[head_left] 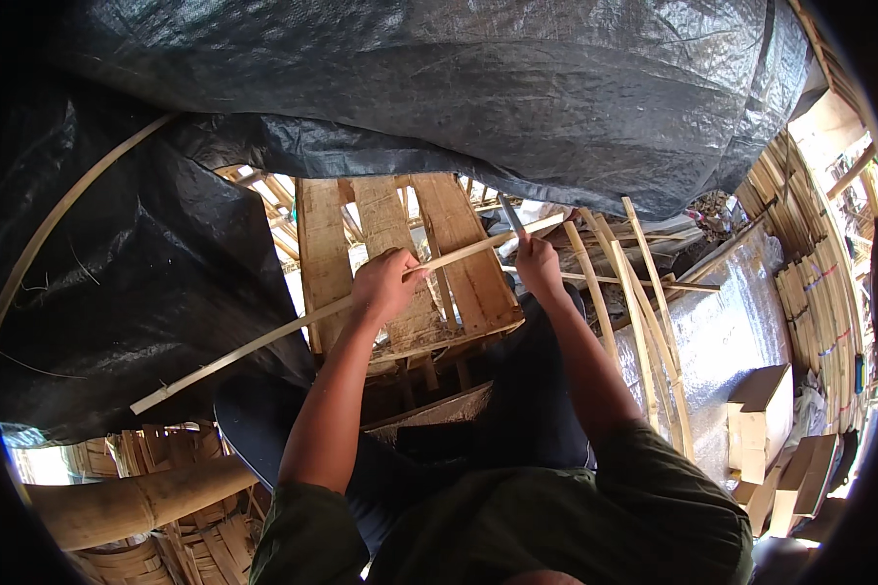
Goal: The person holds a thin bamboo strip and repeatedly scrapes along its length using a knife.
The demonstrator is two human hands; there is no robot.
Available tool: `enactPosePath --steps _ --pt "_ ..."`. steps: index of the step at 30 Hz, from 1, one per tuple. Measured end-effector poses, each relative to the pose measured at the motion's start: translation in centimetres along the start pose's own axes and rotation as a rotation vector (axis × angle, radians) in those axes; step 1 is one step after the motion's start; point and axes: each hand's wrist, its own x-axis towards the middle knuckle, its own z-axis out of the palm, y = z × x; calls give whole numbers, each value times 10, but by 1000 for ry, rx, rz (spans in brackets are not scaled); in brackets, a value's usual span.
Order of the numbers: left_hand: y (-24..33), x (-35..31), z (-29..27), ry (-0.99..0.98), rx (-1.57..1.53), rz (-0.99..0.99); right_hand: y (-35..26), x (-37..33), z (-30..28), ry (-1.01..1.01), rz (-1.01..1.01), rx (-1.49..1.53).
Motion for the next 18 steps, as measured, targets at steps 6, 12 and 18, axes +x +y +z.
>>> enactPosePath --steps 6,12,18 --pt "1 2 5 22 -9 24 20 25 -22 -68 381 81" --pt "-2 -2 1 44 -9 -11 -5 15 -21 -256 300 112" --pt "1 2 1 -33 8 -44 -3 -4 4 -124 163 43"
